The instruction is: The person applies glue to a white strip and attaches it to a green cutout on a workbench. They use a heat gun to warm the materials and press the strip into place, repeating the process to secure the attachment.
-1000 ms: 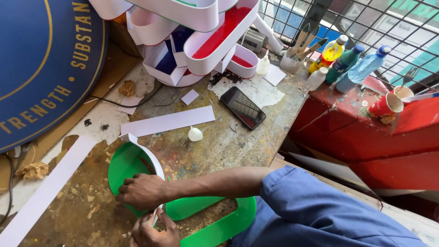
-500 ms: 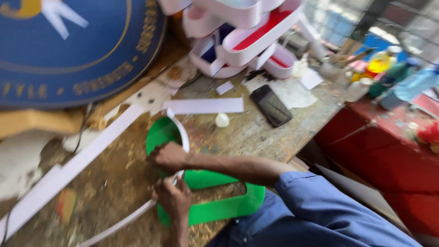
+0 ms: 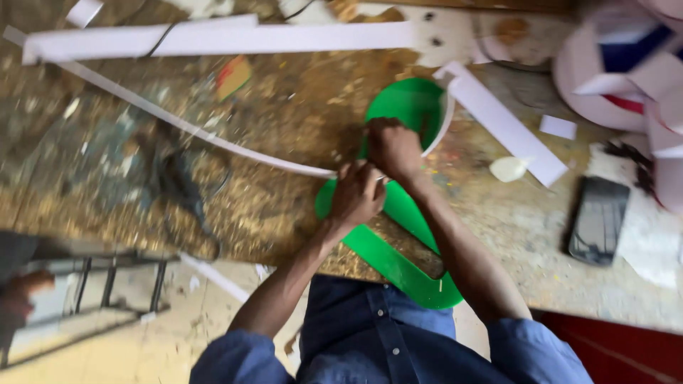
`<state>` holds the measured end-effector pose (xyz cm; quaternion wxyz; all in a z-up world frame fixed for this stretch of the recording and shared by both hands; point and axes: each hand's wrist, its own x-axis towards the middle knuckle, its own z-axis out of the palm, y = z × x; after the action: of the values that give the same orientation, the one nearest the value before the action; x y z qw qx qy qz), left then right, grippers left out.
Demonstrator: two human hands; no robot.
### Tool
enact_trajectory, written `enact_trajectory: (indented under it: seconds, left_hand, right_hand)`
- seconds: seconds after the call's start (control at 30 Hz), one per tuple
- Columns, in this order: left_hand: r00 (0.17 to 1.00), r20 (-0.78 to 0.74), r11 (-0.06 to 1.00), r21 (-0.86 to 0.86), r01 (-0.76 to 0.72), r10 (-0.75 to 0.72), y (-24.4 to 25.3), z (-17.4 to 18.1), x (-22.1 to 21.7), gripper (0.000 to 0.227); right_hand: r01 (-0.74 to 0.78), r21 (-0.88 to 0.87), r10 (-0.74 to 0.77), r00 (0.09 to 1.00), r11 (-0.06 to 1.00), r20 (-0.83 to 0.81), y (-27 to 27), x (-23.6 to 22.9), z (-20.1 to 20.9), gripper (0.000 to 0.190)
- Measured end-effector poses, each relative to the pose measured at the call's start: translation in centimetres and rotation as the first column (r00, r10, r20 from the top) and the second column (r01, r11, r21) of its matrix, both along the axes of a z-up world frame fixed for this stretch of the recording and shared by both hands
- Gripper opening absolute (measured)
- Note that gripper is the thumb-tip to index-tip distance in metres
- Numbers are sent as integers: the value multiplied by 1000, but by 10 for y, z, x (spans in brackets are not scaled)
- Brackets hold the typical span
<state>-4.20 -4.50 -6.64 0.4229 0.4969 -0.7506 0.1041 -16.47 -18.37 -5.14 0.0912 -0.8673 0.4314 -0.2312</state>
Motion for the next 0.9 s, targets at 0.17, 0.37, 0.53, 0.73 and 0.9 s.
enact_trajectory:
  seconds: [0.17,0.37,0.53,0.73,0.9]
  left_hand:
    - [999,-7,999,-41,-34,33,-3,2,-4,16]
    - [998,-58,999,-36,27,-29,-2,-7,-2,19]
    - [945,-239,974,-104,202,-222,21,24,22,18]
    - [977,-193,969,-207,-134,94,62,37,107,40]
    - [558,-159,578,142,-804,815,137,75,200,48]
  right_hand:
    - [0,-132,8,998,991,55,17,-7,19,13]
    - [-72,-310,175,931,948,319,29,-10,41,20]
    - [-103,-387,258,891,916,374,62,-12,64,16]
    - [-285,-388,424,839,876,341,109,12,82,16]
    - [-381,-323,457,865,866,205,109,26,55,20]
